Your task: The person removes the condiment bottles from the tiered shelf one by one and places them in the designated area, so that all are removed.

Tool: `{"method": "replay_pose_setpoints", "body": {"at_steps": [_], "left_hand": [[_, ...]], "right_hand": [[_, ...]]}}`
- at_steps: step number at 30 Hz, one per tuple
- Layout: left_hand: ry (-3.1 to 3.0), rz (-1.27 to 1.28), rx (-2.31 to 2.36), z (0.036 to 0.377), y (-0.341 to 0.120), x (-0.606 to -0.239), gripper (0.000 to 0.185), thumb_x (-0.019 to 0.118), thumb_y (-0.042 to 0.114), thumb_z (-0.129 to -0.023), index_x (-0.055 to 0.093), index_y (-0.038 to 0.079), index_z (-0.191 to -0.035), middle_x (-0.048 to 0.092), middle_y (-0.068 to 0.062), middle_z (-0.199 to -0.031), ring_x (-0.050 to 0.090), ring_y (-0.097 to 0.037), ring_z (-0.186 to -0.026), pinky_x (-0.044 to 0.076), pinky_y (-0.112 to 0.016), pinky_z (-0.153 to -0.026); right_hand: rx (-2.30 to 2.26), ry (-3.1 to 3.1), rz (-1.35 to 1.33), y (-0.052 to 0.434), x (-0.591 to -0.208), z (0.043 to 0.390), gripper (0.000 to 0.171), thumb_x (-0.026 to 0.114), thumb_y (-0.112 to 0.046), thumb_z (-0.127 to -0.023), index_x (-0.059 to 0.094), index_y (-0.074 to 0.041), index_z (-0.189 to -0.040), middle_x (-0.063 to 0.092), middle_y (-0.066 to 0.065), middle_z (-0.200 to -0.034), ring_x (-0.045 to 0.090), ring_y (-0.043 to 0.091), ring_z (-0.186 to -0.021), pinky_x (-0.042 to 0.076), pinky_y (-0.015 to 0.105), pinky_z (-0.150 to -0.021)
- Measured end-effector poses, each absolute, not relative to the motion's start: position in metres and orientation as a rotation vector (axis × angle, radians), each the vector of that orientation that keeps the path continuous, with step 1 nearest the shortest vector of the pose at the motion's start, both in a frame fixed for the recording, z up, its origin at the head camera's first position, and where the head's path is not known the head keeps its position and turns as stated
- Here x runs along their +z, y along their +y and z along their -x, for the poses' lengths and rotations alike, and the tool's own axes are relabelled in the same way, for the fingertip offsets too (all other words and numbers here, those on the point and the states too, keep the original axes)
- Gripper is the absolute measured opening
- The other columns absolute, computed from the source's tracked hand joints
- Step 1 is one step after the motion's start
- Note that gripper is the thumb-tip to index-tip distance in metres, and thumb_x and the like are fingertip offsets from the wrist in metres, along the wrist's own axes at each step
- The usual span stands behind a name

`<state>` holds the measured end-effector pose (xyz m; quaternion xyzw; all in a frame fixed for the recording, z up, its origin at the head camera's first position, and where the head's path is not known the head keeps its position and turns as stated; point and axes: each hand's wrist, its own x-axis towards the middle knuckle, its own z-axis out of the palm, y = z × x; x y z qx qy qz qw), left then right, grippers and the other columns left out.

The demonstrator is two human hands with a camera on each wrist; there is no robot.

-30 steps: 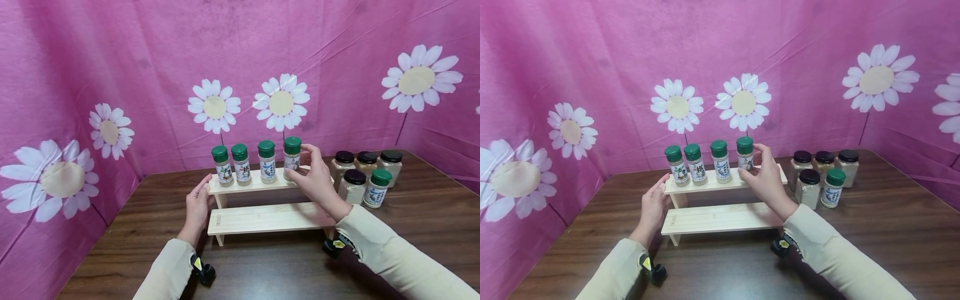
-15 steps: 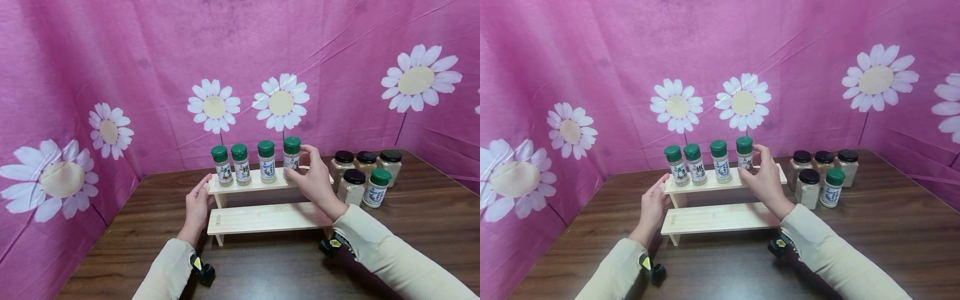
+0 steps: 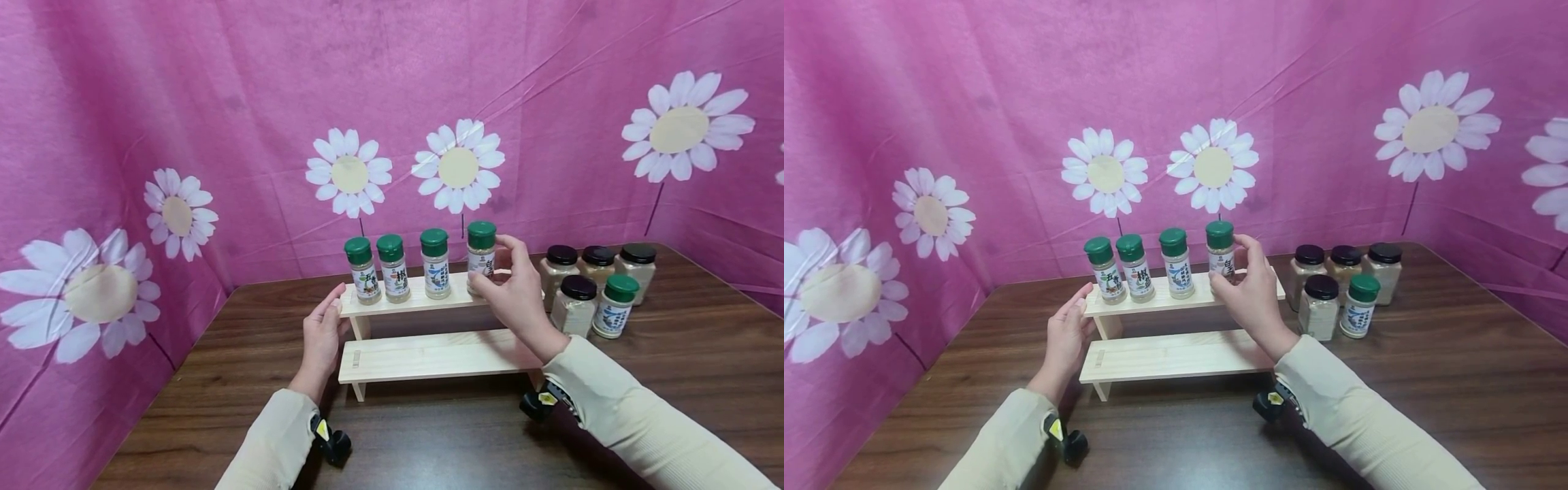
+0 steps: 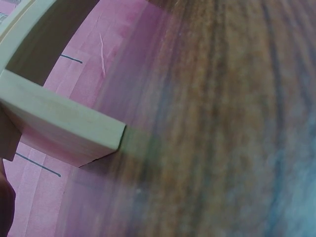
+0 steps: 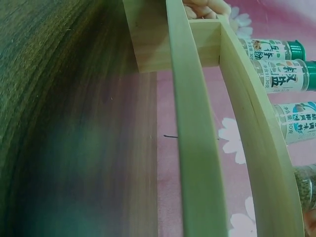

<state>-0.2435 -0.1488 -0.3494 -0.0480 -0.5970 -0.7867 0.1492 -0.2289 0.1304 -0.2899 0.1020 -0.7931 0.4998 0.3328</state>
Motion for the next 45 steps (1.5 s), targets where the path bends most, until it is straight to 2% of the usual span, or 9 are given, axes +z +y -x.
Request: {"method": "replay_pose_setpoints", "body": {"at_steps": [4, 11, 15, 21, 26, 29, 36, 45], "left_hand": [[-1.72, 0.128, -2.257, 0.243, -0.149, -0.349, 0.039, 0.039, 0.005, -0.095, 0.046, -0.006, -0.132, 0.048, -0.024, -0.132, 0.061, -0.004, -0.091, 0.052, -0.022, -0.08], [-1.728, 0.134, -2.249, 0.243, -0.149, -0.348, 0.04, 0.039, 0.005, -0.094, 0.046, -0.007, -0.131, 0.048, -0.024, -0.133, 0.061, -0.004, -0.092, 0.052, -0.024, -0.081], [-1.721, 0.131, -2.252, 0.244, -0.148, -0.347, 0.04, 0.039, 0.004, -0.093, 0.047, -0.007, -0.131, 0.048, -0.025, -0.132, 0.061, -0.005, -0.092, 0.052, -0.024, -0.081], [-1.721, 0.129, -2.247, 0.244, -0.148, -0.346, 0.04, 0.039, 0.003, -0.093, 0.047, -0.007, -0.131, 0.048, -0.025, -0.132, 0.061, -0.004, -0.09, 0.052, -0.023, -0.079], [-1.729, 0.125, -2.241, 0.244, -0.148, -0.346, 0.04, 0.039, 0.004, -0.093, 0.047, -0.007, -0.131, 0.048, -0.025, -0.132, 0.061, -0.004, -0.09, 0.052, -0.023, -0.079], [-1.731, 0.125, -2.236, 0.244, -0.149, -0.346, 0.04, 0.039, 0.004, -0.093, 0.047, -0.006, -0.131, 0.048, -0.025, -0.132, 0.061, -0.004, -0.091, 0.052, -0.023, -0.08], [-1.702, 0.145, -2.256, 0.243, -0.148, -0.347, 0.04, 0.038, 0.004, -0.093, 0.046, -0.008, -0.131, 0.048, -0.026, -0.132, 0.062, -0.005, -0.09, 0.052, -0.023, -0.08], [-1.704, 0.146, -2.252, 0.244, -0.149, -0.35, 0.04, 0.039, 0.005, -0.094, 0.046, -0.008, -0.131, 0.047, -0.026, -0.131, 0.062, -0.005, -0.092, 0.052, -0.024, -0.081]], "right_hand": [[1.307, -2.03, -0.255, 0.133, -0.291, 0.229, 0.06, 0.069, -0.002, -0.072, 0.044, -0.006, -0.126, 0.057, 0.011, -0.09, 0.05, 0.009, -0.08, 0.045, 0.01, -0.067], [1.313, -1.965, -0.287, 0.138, -0.289, 0.222, 0.065, 0.068, 0.001, -0.073, 0.046, -0.013, -0.132, 0.058, 0.009, -0.098, 0.051, 0.008, -0.081, 0.044, 0.015, -0.069], [1.329, -1.888, -0.326, 0.142, -0.287, 0.217, 0.066, 0.068, 0.004, -0.072, 0.048, -0.012, -0.132, 0.056, -0.001, -0.097, 0.05, 0.004, -0.082, 0.042, 0.015, -0.071], [1.286, -1.774, -0.399, 0.152, -0.287, 0.212, 0.066, 0.067, 0.01, -0.069, 0.049, -0.003, -0.131, 0.052, -0.012, -0.099, 0.051, 0.004, -0.082, 0.042, 0.01, -0.069], [1.27, -1.775, -0.365, 0.161, -0.285, 0.206, 0.065, 0.066, 0.008, -0.071, 0.05, -0.009, -0.132, 0.051, -0.017, -0.103, 0.05, 0.005, -0.088, 0.04, 0.012, -0.07], [1.253, -1.768, -0.365, 0.166, -0.283, 0.204, 0.065, 0.064, 0.009, -0.072, 0.05, -0.01, -0.133, 0.05, -0.018, -0.105, 0.05, 0.003, -0.09, 0.04, 0.012, -0.072], [1.231, -1.689, -0.389, 0.18, -0.284, 0.205, 0.063, 0.061, 0.012, -0.07, 0.048, 0.001, -0.13, 0.051, -0.016, -0.105, 0.051, 0.001, -0.09, 0.042, 0.009, -0.075], [1.253, -1.664, -0.358, 0.197, -0.289, 0.202, 0.062, 0.061, 0.012, -0.07, 0.05, 0.0, -0.13, 0.054, -0.014, -0.106, 0.053, 0.003, -0.091, 0.043, 0.01, -0.077]]}}
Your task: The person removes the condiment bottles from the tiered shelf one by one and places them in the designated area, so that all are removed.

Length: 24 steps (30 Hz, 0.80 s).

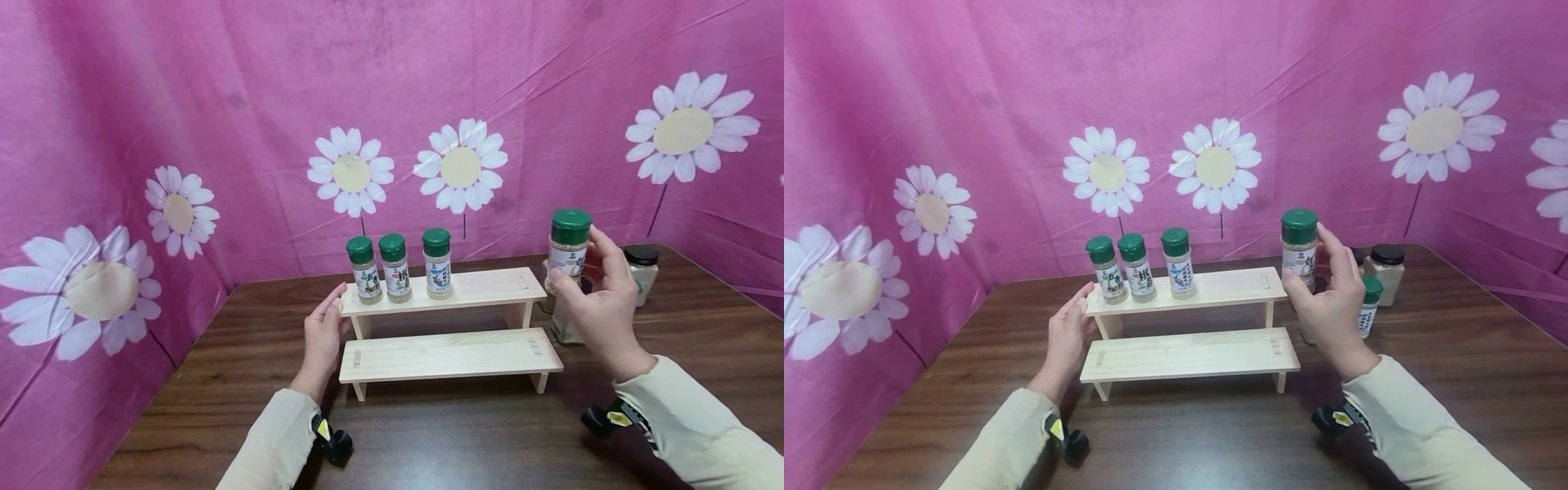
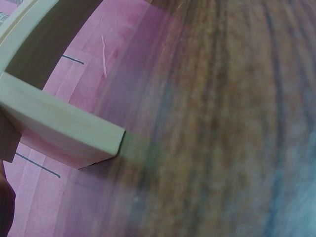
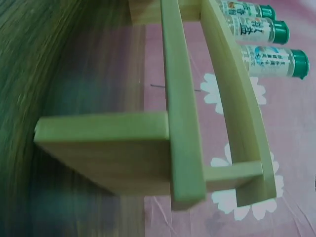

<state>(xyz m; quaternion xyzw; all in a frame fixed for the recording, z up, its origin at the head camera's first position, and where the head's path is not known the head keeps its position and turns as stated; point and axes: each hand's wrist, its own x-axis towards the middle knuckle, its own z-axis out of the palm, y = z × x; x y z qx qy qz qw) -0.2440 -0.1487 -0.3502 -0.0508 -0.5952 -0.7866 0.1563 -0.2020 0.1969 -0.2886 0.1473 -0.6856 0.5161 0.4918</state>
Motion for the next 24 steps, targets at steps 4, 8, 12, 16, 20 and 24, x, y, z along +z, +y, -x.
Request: {"method": "replay_pose_setpoints", "body": {"at_steps": [4, 8, 12, 16, 20, 24], "left_hand": [[-1.708, 0.144, -2.248, 0.243, -0.148, -0.35, 0.04, 0.039, 0.005, -0.094, 0.046, -0.008, -0.131, 0.048, -0.026, -0.131, 0.062, -0.005, -0.092, 0.052, -0.024, -0.081], [-1.713, 0.15, -2.247, 0.244, -0.149, -0.35, 0.04, 0.039, 0.005, -0.094, 0.046, -0.008, -0.131, 0.047, -0.025, -0.132, 0.062, -0.005, -0.092, 0.052, -0.025, -0.081], [-1.721, 0.142, -2.233, 0.244, -0.149, -0.35, 0.04, 0.039, 0.005, -0.094, 0.047, -0.007, -0.131, 0.048, -0.025, -0.132, 0.062, -0.005, -0.092, 0.052, -0.024, -0.08], [-1.719, 0.135, -2.234, 0.244, -0.149, -0.349, 0.04, 0.039, 0.005, -0.094, 0.047, -0.006, -0.131, 0.049, -0.024, -0.132, 0.061, -0.004, -0.091, 0.052, -0.023, -0.079], [-1.717, 0.121, -2.242, 0.242, -0.148, -0.348, 0.039, 0.039, 0.005, -0.094, 0.047, -0.006, -0.131, 0.049, -0.024, -0.131, 0.061, -0.003, -0.09, 0.052, -0.022, -0.078], [-1.705, 0.133, -2.257, 0.242, -0.147, -0.348, 0.04, 0.039, 0.004, -0.094, 0.047, -0.007, -0.131, 0.048, -0.024, -0.132, 0.061, -0.004, -0.091, 0.052, -0.022, -0.079]], "right_hand": [[1.249, -1.666, -0.335, 0.206, -0.289, 0.201, 0.062, 0.061, 0.011, -0.07, 0.051, -0.001, -0.13, 0.054, -0.015, -0.104, 0.053, 0.003, -0.089, 0.043, 0.01, -0.074], [1.257, -1.664, -0.274, 0.214, -0.289, 0.199, 0.061, 0.061, 0.011, -0.069, 0.051, 0.001, -0.129, 0.055, -0.015, -0.1, 0.052, 0.001, -0.087, 0.041, 0.01, -0.071], [1.25, -1.672, -0.206, 0.223, -0.289, 0.196, 0.06, 0.061, 0.01, -0.07, 0.052, -0.001, -0.128, 0.054, -0.017, -0.097, 0.052, -0.001, -0.086, 0.04, 0.009, -0.07], [1.235, -1.681, -0.152, 0.234, -0.289, 0.194, 0.06, 0.062, 0.008, -0.07, 0.053, -0.005, -0.128, 0.055, -0.017, -0.094, 0.053, -0.002, -0.087, 0.041, 0.008, -0.07], [1.211, -1.699, -0.093, 0.246, -0.29, 0.192, 0.06, 0.064, 0.006, -0.071, 0.053, -0.011, -0.128, 0.055, -0.017, -0.093, 0.054, -0.003, -0.084, 0.041, 0.009, -0.07], [1.208, -1.713, -0.033, 0.258, -0.291, 0.189, 0.061, 0.066, 0.004, -0.071, 0.052, -0.013, -0.128, 0.052, -0.015, -0.092, 0.054, -0.005, -0.081, 0.042, 0.007, -0.07]]}}
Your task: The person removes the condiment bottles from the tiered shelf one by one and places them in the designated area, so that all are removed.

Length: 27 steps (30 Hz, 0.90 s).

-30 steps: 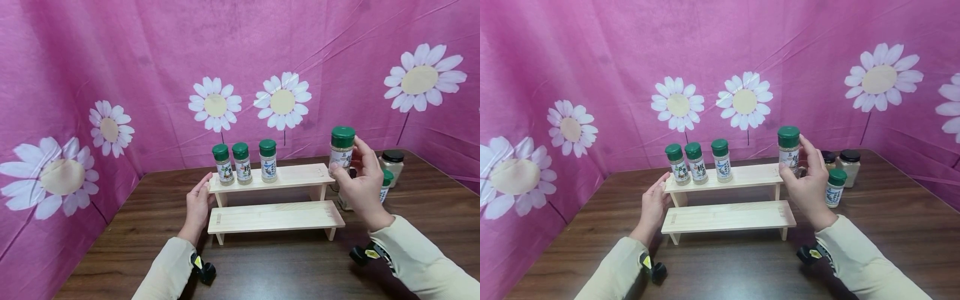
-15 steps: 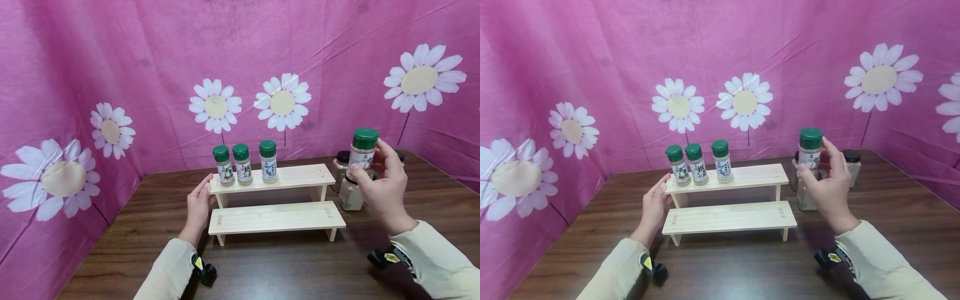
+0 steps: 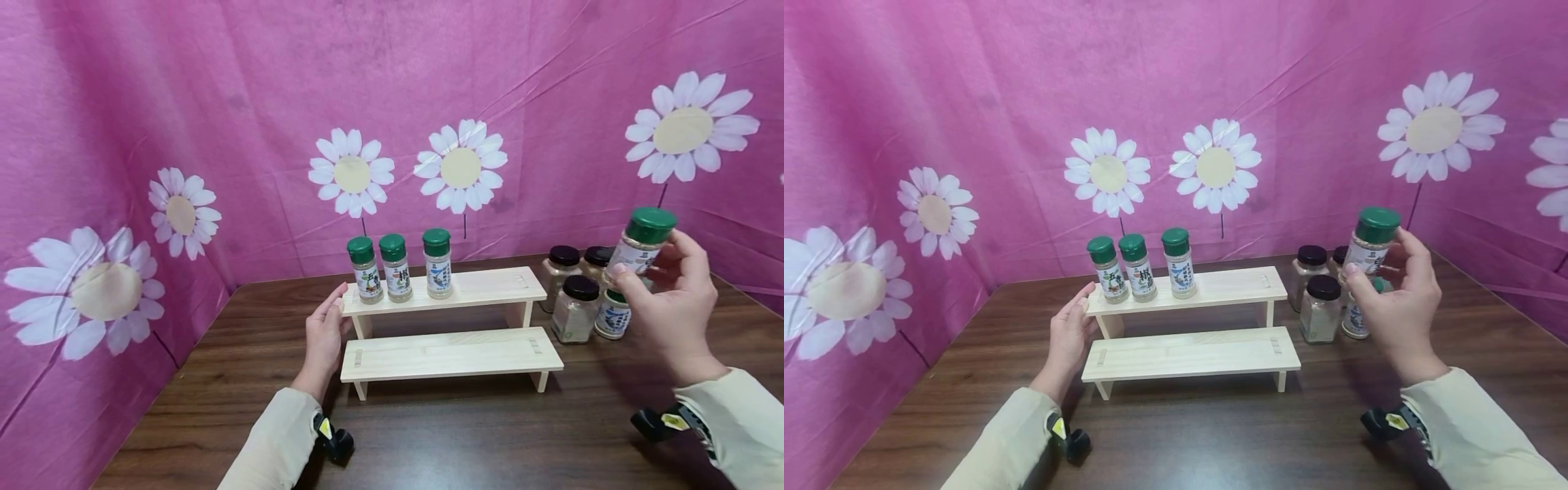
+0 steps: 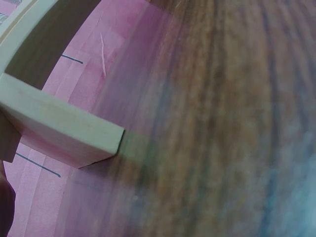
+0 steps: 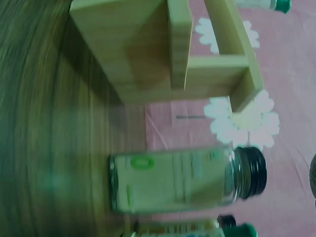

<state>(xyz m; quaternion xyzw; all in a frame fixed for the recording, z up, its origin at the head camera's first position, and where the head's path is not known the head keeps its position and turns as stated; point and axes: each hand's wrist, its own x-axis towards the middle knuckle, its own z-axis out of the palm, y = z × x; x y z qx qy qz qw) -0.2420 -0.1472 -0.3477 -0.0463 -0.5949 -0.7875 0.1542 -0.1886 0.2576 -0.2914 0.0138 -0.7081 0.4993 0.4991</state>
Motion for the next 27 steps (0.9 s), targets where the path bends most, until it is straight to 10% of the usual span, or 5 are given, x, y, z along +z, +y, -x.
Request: {"method": "replay_pose_setpoints", "body": {"at_steps": [27], "left_hand": [[-1.712, 0.161, -2.273, 0.244, -0.15, -0.35, 0.041, 0.039, 0.006, -0.094, 0.045, -0.007, -0.132, 0.046, -0.024, -0.134, 0.061, -0.007, -0.096, 0.05, -0.027, -0.086]], "right_hand": [[1.177, -1.877, 0.244, 0.303, -0.315, 0.188, 0.063, 0.07, -0.004, -0.072, 0.046, -0.022, -0.127, 0.051, -0.026, -0.093, 0.051, -0.015, -0.08, 0.038, -0.002, -0.069]]}}
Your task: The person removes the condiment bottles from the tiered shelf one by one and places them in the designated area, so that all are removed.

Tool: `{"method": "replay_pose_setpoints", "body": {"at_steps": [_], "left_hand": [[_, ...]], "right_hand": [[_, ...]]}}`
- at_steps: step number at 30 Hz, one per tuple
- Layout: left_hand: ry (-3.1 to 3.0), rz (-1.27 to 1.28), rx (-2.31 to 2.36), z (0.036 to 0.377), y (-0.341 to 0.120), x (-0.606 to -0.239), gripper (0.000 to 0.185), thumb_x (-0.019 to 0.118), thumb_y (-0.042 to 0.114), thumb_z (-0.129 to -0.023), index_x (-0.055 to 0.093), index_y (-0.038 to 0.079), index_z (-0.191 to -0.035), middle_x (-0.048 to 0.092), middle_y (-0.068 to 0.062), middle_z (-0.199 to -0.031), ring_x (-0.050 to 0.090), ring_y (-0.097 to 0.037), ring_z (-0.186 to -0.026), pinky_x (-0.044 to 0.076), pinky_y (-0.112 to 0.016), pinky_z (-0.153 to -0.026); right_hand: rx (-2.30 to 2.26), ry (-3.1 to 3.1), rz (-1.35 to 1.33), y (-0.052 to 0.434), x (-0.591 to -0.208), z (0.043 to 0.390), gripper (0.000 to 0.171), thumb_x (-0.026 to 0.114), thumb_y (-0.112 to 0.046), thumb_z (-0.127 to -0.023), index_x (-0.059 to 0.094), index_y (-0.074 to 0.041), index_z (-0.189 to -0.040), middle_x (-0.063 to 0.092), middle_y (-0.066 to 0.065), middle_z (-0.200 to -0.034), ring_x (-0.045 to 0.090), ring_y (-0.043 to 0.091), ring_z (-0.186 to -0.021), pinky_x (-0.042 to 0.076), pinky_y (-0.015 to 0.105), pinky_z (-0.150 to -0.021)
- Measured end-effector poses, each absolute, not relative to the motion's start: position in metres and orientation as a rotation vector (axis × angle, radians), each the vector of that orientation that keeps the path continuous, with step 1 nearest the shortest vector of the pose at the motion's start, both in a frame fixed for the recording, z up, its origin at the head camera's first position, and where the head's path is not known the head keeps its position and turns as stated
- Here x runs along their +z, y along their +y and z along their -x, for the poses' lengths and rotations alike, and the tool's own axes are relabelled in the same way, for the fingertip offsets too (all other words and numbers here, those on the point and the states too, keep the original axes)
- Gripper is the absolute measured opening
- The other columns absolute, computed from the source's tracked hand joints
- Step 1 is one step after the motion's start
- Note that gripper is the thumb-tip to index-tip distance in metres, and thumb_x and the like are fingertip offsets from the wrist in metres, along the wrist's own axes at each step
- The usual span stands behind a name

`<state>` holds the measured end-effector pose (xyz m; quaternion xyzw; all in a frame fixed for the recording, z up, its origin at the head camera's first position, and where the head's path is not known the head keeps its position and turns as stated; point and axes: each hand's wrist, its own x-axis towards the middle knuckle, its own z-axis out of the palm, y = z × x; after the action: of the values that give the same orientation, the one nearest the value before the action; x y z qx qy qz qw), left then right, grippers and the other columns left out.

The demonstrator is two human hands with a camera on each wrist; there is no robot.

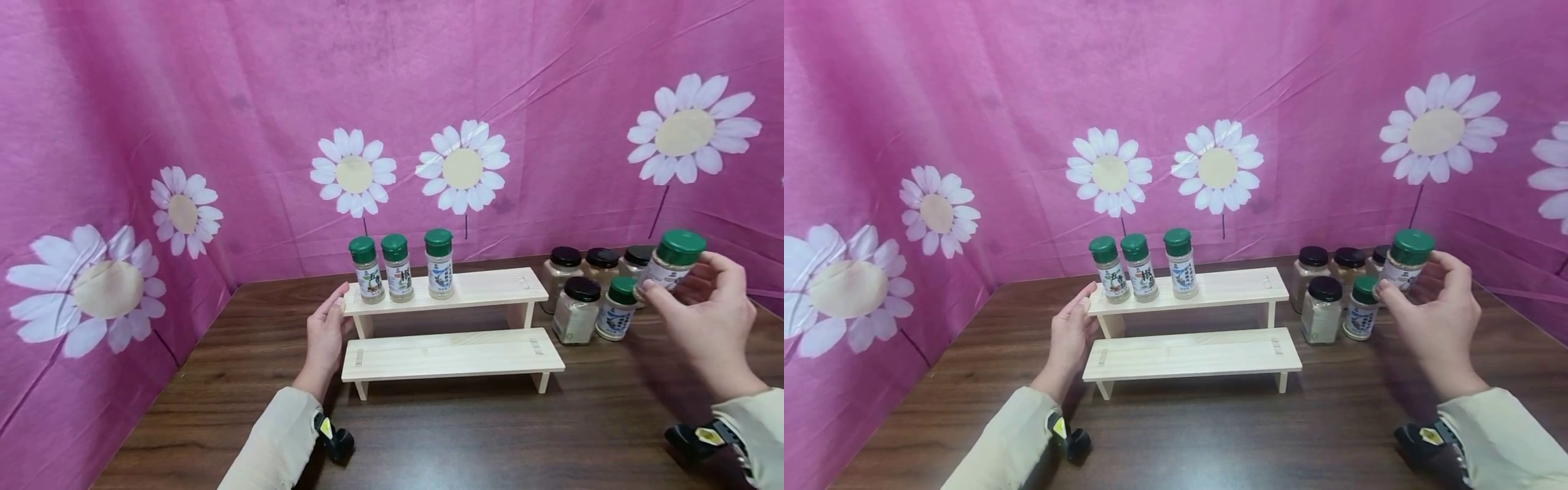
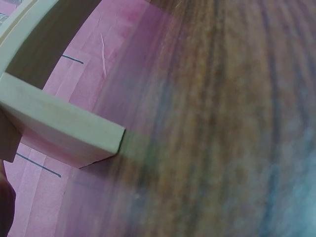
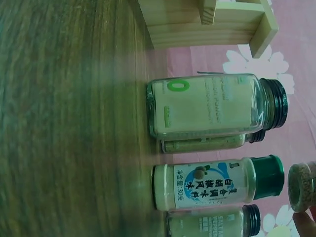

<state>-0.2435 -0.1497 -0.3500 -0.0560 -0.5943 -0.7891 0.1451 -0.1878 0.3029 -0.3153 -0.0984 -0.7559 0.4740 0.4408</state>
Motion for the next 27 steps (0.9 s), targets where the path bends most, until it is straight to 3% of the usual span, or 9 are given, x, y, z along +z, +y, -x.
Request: {"method": "replay_pose_setpoints", "body": {"at_steps": [8, 14, 21, 25, 27], "left_hand": [[-1.712, 0.178, -2.27, 0.244, -0.15, -0.35, 0.041, 0.039, 0.006, -0.094, 0.045, -0.007, -0.133, 0.046, -0.025, -0.134, 0.06, -0.007, -0.098, 0.05, -0.027, -0.086], [-1.713, 0.161, -2.272, 0.243, -0.149, -0.35, 0.041, 0.039, 0.006, -0.094, 0.045, -0.006, -0.132, 0.046, -0.024, -0.134, 0.06, -0.007, -0.098, 0.05, -0.027, -0.086], [-1.73, 0.142, -2.26, 0.243, -0.148, -0.352, 0.04, 0.039, 0.005, -0.094, 0.046, -0.006, -0.132, 0.047, -0.023, -0.135, 0.06, -0.006, -0.097, 0.05, -0.026, -0.085], [-1.713, 0.151, -2.266, 0.243, -0.149, -0.351, 0.04, 0.039, 0.006, -0.094, 0.046, -0.006, -0.132, 0.047, -0.024, -0.133, 0.061, -0.006, -0.095, 0.051, -0.026, -0.084], [-1.708, 0.16, -2.268, 0.243, -0.149, -0.35, 0.041, 0.04, 0.006, -0.094, 0.046, -0.006, -0.132, 0.047, -0.024, -0.133, 0.061, -0.006, -0.095, 0.051, -0.026, -0.084]], "right_hand": [[1.162, -1.895, 0.343, 0.328, -0.331, 0.2, 0.065, 0.071, -0.008, -0.073, 0.042, -0.028, -0.128, 0.048, -0.024, -0.096, 0.048, -0.016, -0.079, 0.037, -0.002, -0.07], [1.168, -1.972, 0.436, 0.322, -0.328, 0.192, 0.065, 0.069, -0.01, -0.075, 0.04, -0.027, -0.13, 0.044, -0.028, -0.091, 0.044, -0.019, -0.076, 0.034, -0.003, -0.069], [1.228, -2.071, 0.504, 0.323, -0.326, 0.186, 0.059, 0.067, -0.013, -0.077, 0.035, -0.038, -0.12, 0.04, -0.031, -0.087, 0.041, -0.022, -0.071, 0.031, -0.004, -0.065], [1.164, -2.164, 0.403, 0.334, -0.335, 0.188, 0.059, 0.068, -0.015, -0.078, 0.038, -0.031, -0.126, 0.038, -0.037, -0.083, 0.039, -0.025, -0.069, 0.03, -0.003, -0.062], [1.104, -2.214, 0.364, 0.338, -0.339, 0.19, 0.059, 0.069, -0.016, -0.078, 0.043, -0.018, -0.131, 0.036, -0.042, -0.078, 0.036, -0.026, -0.067, 0.027, -0.001, -0.062]]}}
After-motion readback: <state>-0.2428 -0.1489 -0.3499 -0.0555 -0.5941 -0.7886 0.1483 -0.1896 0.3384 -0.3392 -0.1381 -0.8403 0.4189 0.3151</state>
